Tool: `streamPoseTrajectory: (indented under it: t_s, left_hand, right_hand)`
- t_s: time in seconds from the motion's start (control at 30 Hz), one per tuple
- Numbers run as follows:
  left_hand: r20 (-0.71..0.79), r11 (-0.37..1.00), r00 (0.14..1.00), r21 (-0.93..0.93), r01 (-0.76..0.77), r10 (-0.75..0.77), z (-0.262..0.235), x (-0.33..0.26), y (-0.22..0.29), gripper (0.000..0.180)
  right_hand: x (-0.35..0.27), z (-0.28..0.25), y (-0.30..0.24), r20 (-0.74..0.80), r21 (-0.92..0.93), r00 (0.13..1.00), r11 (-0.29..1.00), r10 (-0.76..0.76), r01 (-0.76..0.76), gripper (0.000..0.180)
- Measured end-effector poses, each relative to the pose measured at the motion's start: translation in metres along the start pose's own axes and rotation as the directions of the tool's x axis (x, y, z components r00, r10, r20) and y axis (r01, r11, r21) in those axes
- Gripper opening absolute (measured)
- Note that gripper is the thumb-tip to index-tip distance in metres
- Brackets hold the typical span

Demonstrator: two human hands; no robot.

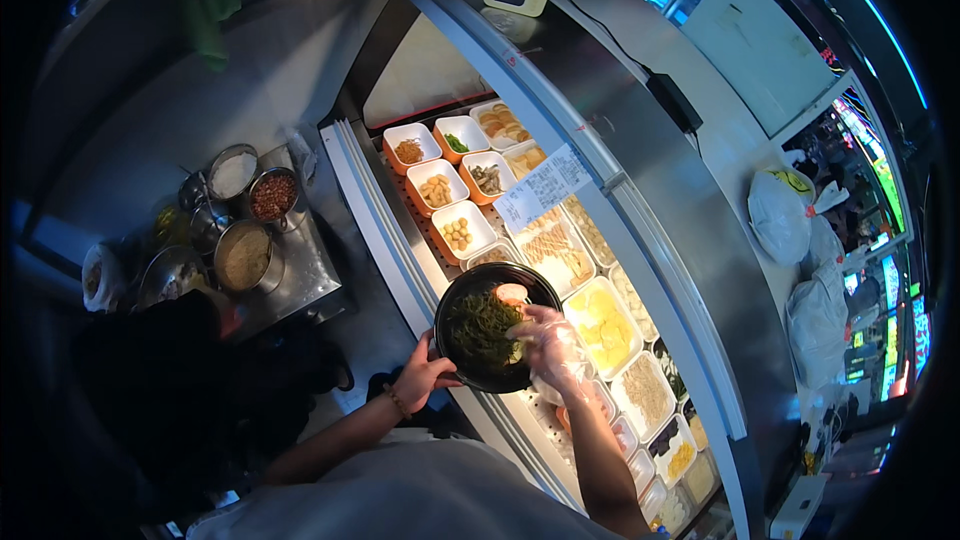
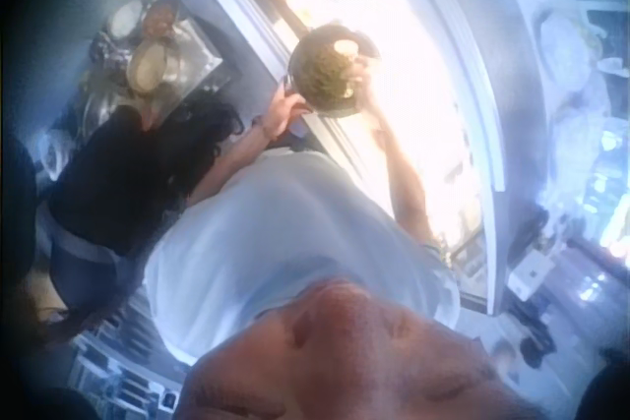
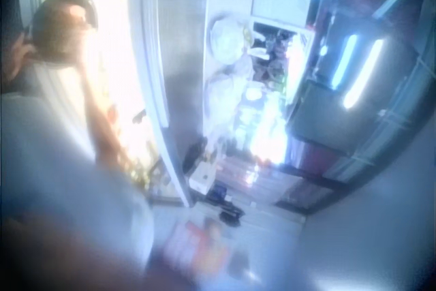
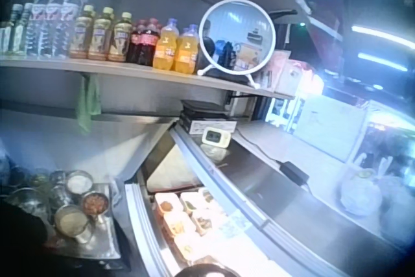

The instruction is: The person assembles food items into a black bowl and a rectangular container using a variety of ingredients from a refrigerated display case. They add sliced vegetables, leafy greens, and cooked meat to the containers, then place them on a counter.

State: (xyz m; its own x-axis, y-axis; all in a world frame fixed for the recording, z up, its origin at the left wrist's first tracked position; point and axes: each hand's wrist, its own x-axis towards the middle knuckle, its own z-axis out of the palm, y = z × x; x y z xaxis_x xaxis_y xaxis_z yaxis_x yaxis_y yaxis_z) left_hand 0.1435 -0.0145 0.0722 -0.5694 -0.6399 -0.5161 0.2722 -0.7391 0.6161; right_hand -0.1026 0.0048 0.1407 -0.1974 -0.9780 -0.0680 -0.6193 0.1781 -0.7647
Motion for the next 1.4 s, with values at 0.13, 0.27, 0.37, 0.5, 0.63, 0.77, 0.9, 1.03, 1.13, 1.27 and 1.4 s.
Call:
streamPoseTrajectory:
  t_s: [0.13,0.27,0.37,0.5,0.63,0.77,0.9,1.03,1.13,1.27,1.4]
  left_hand:
    - [-0.176,0.997,0.984,-0.058,-0.043,0.032,-0.002,-0.01,0.0,0.075]
    - [-0.263,0.984,0.961,-0.124,-0.125,0.089,-0.022,-0.006,0.008,0.073]
    - [-0.276,0.982,0.953,-0.104,-0.155,0.121,-0.033,0.004,0.033,0.069]
    - [-0.268,0.977,0.959,-0.165,-0.136,0.089,-0.065,0.041,0.05,0.067]
    - [-0.238,0.988,0.967,-0.1,-0.116,0.09,-0.083,0.071,0.083,0.066]
    - [-0.235,0.991,0.967,-0.069,-0.112,0.093,-0.099,0.088,0.113,0.067]
    - [-0.203,0.992,0.975,-0.076,-0.104,0.087,-0.11,0.105,0.131,0.065]
    - [-0.173,0.992,0.981,-0.071,-0.106,0.093,-0.124,0.119,0.138,0.063]
    - [-0.165,0.993,0.983,-0.072,-0.097,0.084,-0.122,0.127,0.143,0.063]
    - [-0.153,0.993,0.985,-0.074,-0.094,0.082,-0.122,0.131,0.146,0.066]
    - [-0.153,0.992,0.985,-0.082,-0.096,0.083,-0.126,0.132,0.146,0.069]
  right_hand:
    - [0.008,0.002,-0.038,-0.085,0.034,0.985,0.987,-0.151,0.154,0.021]
    - [0.04,0.022,-0.02,-0.041,0.185,0.999,0.982,-0.011,0.018,0.013]
    - [0.064,0.044,-0.011,-0.078,0.134,0.987,0.979,-0.142,0.151,0.009]
    - [0.097,0.071,-0.032,0.046,0.024,0.985,0.986,-0.164,0.163,0.016]
    - [0.124,0.109,-0.048,-0.076,0.063,0.958,0.957,-0.278,0.283,0.017]
    - [0.143,0.119,-0.075,-0.022,0.043,0.964,0.963,-0.265,0.266,0.016]
    - [0.152,0.12,-0.08,-0.01,0.022,0.973,0.973,-0.229,0.229,0.013]
    - [0.156,0.119,-0.087,-0.001,0.005,0.986,0.986,-0.165,0.165,0.013]
    - [0.155,0.119,-0.087,-0.019,-0.028,0.989,0.989,-0.149,0.148,0.013]
    - [0.154,0.115,-0.093,-0.02,-0.032,0.991,0.991,-0.134,0.133,0.012]
    - [0.156,0.116,-0.094,0.001,-0.04,0.99,0.989,-0.14,0.14,0.012]
